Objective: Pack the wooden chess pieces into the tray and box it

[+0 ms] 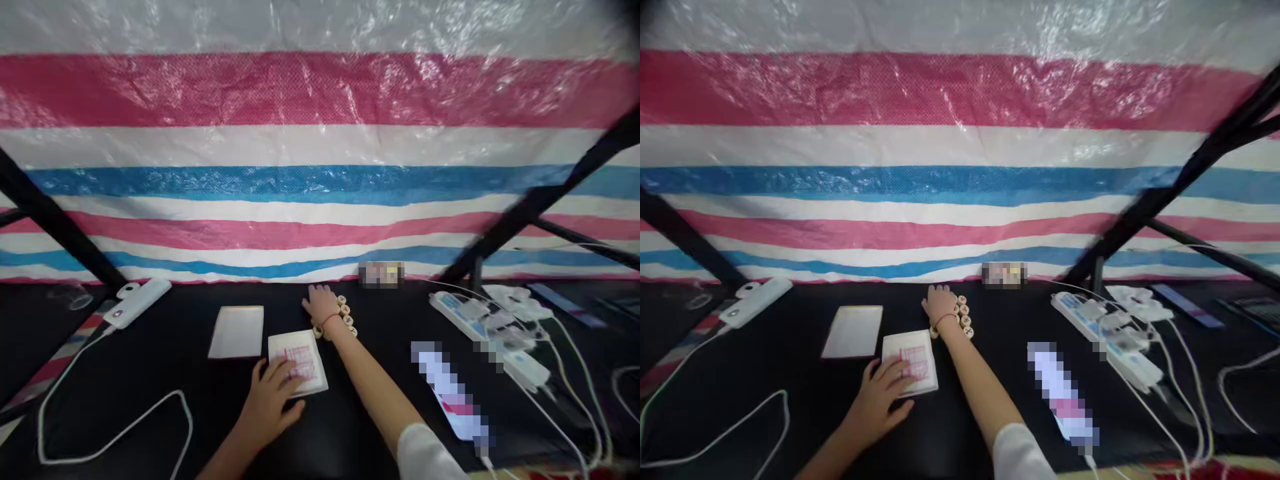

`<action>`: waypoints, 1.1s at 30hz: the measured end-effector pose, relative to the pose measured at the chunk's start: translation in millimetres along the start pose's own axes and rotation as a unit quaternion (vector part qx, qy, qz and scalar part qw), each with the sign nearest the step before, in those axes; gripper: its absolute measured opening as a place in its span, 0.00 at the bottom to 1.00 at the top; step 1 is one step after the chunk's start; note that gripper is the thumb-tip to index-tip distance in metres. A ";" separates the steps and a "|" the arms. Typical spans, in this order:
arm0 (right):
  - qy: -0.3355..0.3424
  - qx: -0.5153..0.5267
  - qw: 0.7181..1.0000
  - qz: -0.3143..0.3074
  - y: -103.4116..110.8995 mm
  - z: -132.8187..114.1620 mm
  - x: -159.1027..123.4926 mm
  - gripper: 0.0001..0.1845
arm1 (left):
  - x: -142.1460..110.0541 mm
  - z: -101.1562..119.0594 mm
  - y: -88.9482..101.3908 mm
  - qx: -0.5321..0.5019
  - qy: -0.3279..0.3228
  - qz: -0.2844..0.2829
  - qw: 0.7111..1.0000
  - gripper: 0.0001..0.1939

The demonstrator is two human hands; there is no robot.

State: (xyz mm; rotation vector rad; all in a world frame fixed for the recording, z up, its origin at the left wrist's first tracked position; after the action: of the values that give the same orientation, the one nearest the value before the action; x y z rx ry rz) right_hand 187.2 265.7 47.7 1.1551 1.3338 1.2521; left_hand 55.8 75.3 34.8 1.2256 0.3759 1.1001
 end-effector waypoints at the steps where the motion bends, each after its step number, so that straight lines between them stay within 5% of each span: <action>1: 0.000 0.000 1.000 -0.003 -0.8 -0.2 2.0 0.15 | 1.4 0.1 0.3 -0.005 0.005 0.003 1.000 0.15; 13: -0.005 0.022 1.000 0.014 8.0 -2.7 2.5 0.12 | 7.4 5.7 7.1 -0.047 0.007 -0.010 0.999 0.13; 18: 0.098 0.090 0.990 0.045 33.4 -37.0 -28.5 0.16 | 1.4 -1.7 26.3 -0.026 0.008 0.062 0.998 0.20; 23: 0.231 0.285 0.929 0.044 22.0 -85.1 -85.8 0.11 | 5.8 -50.7 59.7 -0.014 0.117 0.164 0.979 0.14; 27: 0.259 0.322 0.909 0.045 0.0 -97.7 -104.2 0.13 | 24.0 -68.2 51.1 0.012 0.158 0.085 0.984 0.19; 33: 0.196 0.389 0.893 0.115 11.1 -61.9 -104.6 0.15 | 48.4 -65.3 26.9 0.061 0.189 -0.035 0.980 0.22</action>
State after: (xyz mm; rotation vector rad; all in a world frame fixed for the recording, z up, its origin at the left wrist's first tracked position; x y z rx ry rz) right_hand 138.1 155.1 64.1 1.7017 2.1725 1.1761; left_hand 17.1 150.1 50.2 1.0976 0.7798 1.2647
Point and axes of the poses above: each hand's wrist, its own x-axis towards the middle knuckle, its own y-axis out of the back of the hand, z = x × y, the point moved 10 cm from there along x, towards the middle knuckle, and after that the axes turned 7 degrees about y, right-handed, at the moved point
